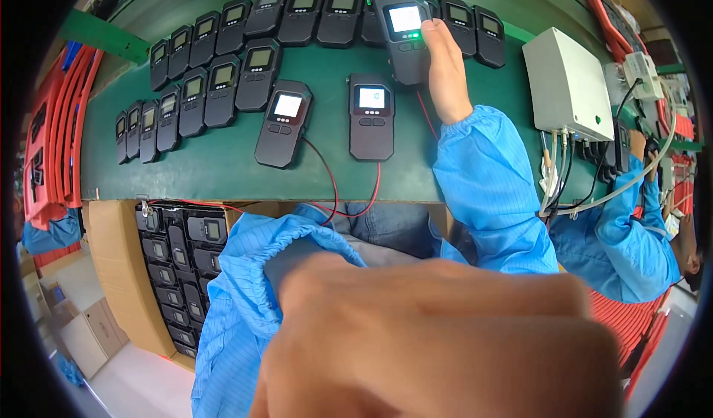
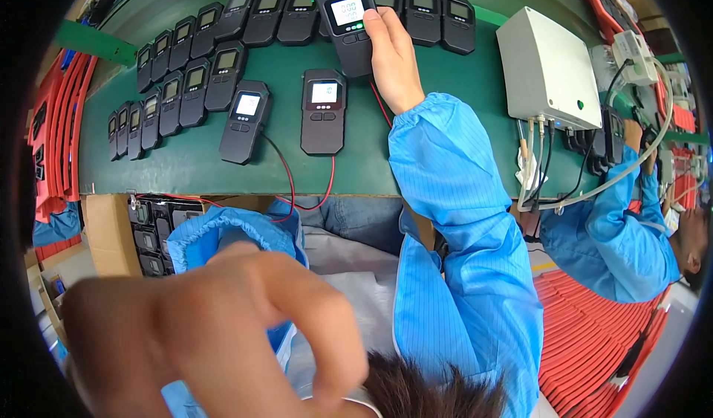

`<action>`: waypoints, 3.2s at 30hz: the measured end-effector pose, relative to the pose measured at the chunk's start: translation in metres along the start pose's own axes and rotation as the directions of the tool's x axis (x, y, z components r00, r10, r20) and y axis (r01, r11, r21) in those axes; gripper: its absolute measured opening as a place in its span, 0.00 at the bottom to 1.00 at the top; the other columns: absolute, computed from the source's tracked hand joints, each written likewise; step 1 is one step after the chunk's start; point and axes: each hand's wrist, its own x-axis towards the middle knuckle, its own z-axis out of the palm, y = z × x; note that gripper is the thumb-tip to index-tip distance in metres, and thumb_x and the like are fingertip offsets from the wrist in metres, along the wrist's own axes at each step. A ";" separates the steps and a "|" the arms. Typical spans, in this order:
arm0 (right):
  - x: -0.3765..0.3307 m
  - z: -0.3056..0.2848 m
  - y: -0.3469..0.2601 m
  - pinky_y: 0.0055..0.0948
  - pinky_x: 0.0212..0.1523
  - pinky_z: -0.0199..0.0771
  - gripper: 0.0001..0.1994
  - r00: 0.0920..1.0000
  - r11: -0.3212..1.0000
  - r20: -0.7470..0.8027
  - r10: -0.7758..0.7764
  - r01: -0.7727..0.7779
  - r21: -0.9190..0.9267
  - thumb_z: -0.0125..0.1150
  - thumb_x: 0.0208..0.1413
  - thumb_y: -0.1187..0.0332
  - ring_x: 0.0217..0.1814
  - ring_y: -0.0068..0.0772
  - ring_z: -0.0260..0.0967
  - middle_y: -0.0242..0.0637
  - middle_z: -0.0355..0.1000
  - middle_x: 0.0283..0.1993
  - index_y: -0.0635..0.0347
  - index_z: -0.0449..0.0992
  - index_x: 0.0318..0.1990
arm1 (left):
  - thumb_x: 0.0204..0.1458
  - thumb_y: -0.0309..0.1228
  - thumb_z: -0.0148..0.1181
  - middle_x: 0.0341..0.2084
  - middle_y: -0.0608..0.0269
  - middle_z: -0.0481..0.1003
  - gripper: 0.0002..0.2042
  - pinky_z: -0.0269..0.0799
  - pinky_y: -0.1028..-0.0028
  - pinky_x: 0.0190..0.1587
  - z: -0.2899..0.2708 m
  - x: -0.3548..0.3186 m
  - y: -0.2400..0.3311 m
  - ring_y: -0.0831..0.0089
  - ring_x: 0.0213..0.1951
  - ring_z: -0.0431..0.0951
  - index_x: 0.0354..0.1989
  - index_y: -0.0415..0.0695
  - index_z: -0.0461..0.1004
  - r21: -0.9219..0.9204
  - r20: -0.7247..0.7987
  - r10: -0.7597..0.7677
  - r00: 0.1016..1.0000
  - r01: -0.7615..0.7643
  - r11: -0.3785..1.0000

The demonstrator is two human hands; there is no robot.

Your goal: Inserting batteries into handheld electronic meters and verifying screen output on a production line.

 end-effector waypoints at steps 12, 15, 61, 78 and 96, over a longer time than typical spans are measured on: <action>-0.003 0.002 -0.001 0.27 0.45 0.66 0.23 0.970 0.974 -0.090 -0.228 0.226 -0.023 0.37 0.68 0.52 0.40 0.24 0.65 0.33 0.71 0.38 0.65 0.70 0.47 | 0.52 0.44 0.62 0.25 0.62 0.74 0.20 0.68 0.75 0.30 -0.143 -0.022 -0.079 0.76 0.27 0.72 0.40 0.36 0.76 0.684 -0.597 -0.308 0.741 0.671 0.287; -0.004 -0.003 0.002 0.28 0.47 0.66 0.25 0.968 0.970 -0.089 -0.236 0.228 -0.086 0.35 0.68 0.50 0.42 0.26 0.66 0.35 0.72 0.40 0.66 0.70 0.49 | 0.52 0.46 0.61 0.24 0.62 0.74 0.22 0.68 0.74 0.30 -0.136 -0.001 -0.095 0.76 0.28 0.73 0.41 0.35 0.76 0.736 -0.499 -0.388 0.775 0.615 0.282; -0.005 -0.018 -0.006 0.28 0.21 0.56 0.16 0.946 0.609 0.322 -0.021 0.268 -0.747 0.67 0.50 0.59 0.19 0.23 0.57 0.30 0.61 0.17 0.63 0.74 0.38 | 0.43 0.40 0.70 0.40 0.57 0.72 0.24 0.74 0.61 0.45 -0.173 -0.073 -0.016 0.58 0.46 0.74 0.47 0.48 0.70 0.573 -0.776 -0.246 0.581 0.487 -0.659; -0.011 -0.005 -0.026 0.16 0.23 0.61 0.13 0.920 0.962 0.319 0.228 -0.264 0.074 0.63 0.57 0.65 0.23 0.13 0.64 0.25 0.73 0.30 0.57 0.72 0.47 | 0.40 0.19 0.71 0.58 0.57 0.64 0.46 0.70 0.65 0.57 -0.134 -0.046 -0.058 0.63 0.57 0.68 0.69 0.44 0.50 0.242 -0.558 -0.345 0.755 0.546 0.802; -0.020 0.004 -0.018 0.19 0.40 0.72 0.17 0.884 0.981 0.447 0.136 -0.183 0.063 0.66 0.54 0.71 0.39 0.16 0.71 0.35 0.77 0.40 0.62 0.72 0.50 | 0.41 0.18 0.70 0.57 0.54 0.63 0.41 0.74 0.63 0.54 -0.139 -0.053 -0.066 0.62 0.57 0.68 0.65 0.40 0.53 0.313 -0.499 -0.264 0.825 0.456 0.833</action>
